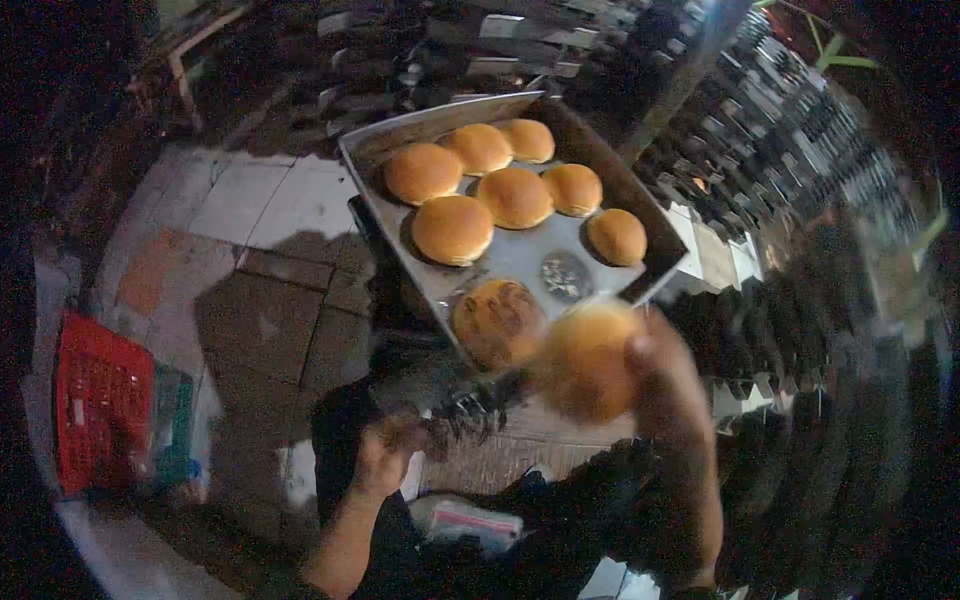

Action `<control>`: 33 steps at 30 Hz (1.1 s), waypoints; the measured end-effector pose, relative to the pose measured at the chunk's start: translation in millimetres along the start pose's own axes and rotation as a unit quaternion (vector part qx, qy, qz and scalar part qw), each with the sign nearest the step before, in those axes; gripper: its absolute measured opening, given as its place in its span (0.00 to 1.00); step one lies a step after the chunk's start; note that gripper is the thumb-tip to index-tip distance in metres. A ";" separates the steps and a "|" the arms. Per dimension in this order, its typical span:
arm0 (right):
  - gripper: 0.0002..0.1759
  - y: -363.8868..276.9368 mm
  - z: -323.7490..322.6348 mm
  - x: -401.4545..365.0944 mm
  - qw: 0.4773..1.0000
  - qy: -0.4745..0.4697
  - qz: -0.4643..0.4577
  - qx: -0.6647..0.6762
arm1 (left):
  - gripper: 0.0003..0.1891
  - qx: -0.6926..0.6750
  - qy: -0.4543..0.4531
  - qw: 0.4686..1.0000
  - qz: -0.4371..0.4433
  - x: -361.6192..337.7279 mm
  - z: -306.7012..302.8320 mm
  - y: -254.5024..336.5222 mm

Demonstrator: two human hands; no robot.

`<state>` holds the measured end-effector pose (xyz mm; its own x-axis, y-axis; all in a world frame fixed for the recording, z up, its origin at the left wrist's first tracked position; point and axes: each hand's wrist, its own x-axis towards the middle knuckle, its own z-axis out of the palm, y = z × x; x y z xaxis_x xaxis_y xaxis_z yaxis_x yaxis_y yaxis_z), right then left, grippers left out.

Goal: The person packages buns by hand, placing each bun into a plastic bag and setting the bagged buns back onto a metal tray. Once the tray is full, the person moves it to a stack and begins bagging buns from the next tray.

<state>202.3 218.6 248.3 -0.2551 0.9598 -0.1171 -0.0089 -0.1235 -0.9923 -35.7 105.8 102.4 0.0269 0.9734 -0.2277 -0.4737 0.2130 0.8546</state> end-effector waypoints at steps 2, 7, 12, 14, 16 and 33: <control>0.30 -1.0 18.9 -41.0 0.974 -0.041 0.139 -0.173 | 0.11 -0.017 -0.046 0.998 -0.028 -9.9 8.1 -7.9; 0.32 59.6 12.6 -115.5 0.995 0.072 0.066 0.011 | 0.16 0.169 0.112 0.967 0.155 -43.5 32.8 31.5; 0.23 81.7 72.8 -165.3 0.903 0.192 -0.347 -0.165 | 0.25 -0.011 0.142 0.972 0.189 -86.6 71.4 -12.8; 0.36 87.2 88.1 -199.4 0.914 -0.111 -0.311 -0.235 | 0.32 -0.074 0.073 0.981 0.161 -85.7 83.3 9.4; 0.42 70.9 106.1 -200.9 0.898 -0.106 -0.358 -0.235 | 0.36 -0.077 0.008 0.974 0.215 -77.1 95.8 53.4; 0.15 76.9 155.9 -140.6 0.609 -0.408 -0.218 -0.644 | 0.38 -0.461 0.063 0.885 0.019 -21.5 -15.7 -29.5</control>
<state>86.7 34.8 194.8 -0.9001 0.3208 -0.2949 0.3846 0.9030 -0.1915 -36.1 77.3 74.7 -0.0752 0.9491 -0.3059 -0.9907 -0.0361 0.1315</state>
